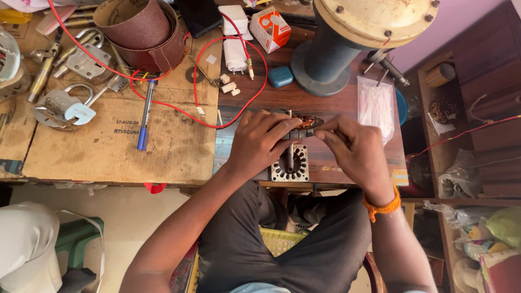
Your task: The person sits at a workbench and hand-winds copper wire into the slots of a motor stator core held in a mounting fixture, repeatedly guiding and pressing the wire into place slot by slot with both hands.
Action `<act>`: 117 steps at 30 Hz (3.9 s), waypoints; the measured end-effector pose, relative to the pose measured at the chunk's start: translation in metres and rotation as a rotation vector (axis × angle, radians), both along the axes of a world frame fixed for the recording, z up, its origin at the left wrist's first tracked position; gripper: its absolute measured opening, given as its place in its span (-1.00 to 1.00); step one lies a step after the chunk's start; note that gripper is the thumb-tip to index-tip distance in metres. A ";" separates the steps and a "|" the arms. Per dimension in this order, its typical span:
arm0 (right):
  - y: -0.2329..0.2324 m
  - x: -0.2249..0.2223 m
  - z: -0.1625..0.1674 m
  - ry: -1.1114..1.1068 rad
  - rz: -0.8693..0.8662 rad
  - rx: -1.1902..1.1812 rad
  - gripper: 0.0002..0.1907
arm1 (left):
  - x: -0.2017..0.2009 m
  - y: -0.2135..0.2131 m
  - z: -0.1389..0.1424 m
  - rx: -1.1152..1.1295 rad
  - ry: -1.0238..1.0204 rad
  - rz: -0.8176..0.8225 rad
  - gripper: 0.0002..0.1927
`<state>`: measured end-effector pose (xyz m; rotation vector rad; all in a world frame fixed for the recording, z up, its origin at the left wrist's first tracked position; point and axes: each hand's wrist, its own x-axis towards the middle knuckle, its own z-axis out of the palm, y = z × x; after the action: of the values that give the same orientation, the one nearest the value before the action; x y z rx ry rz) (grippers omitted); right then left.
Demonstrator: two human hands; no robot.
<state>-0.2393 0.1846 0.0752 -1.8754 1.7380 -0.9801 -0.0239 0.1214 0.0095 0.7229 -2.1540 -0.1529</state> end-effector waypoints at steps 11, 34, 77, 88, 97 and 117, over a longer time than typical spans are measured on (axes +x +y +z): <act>-0.063 0.005 -0.010 -0.059 0.028 0.016 -0.92 | 0.003 -0.011 -0.015 -0.038 0.016 -0.014 -0.31; -0.047 0.029 0.006 0.044 0.093 0.041 -0.84 | 0.002 -0.087 -0.017 0.912 0.252 -0.553 -0.85; -0.011 0.009 -0.004 0.008 0.029 -0.099 -0.92 | -0.001 -0.003 -0.006 -0.024 -0.017 0.013 -0.56; -0.082 0.004 -0.020 0.064 0.189 -0.174 -0.90 | 0.002 -0.014 0.015 0.215 0.042 -0.041 -0.56; -0.076 0.011 -0.014 0.089 0.021 -0.135 -0.85 | -0.018 -0.065 0.002 0.753 0.176 -0.186 -0.72; 0.015 0.045 -0.038 0.234 0.275 -0.125 -0.92 | 0.028 -0.073 0.014 0.767 0.052 -0.523 -0.74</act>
<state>-0.1941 0.1998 0.0369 -2.3151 1.5112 -0.8059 0.0041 0.0487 0.0236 0.5229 -2.1711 -1.3050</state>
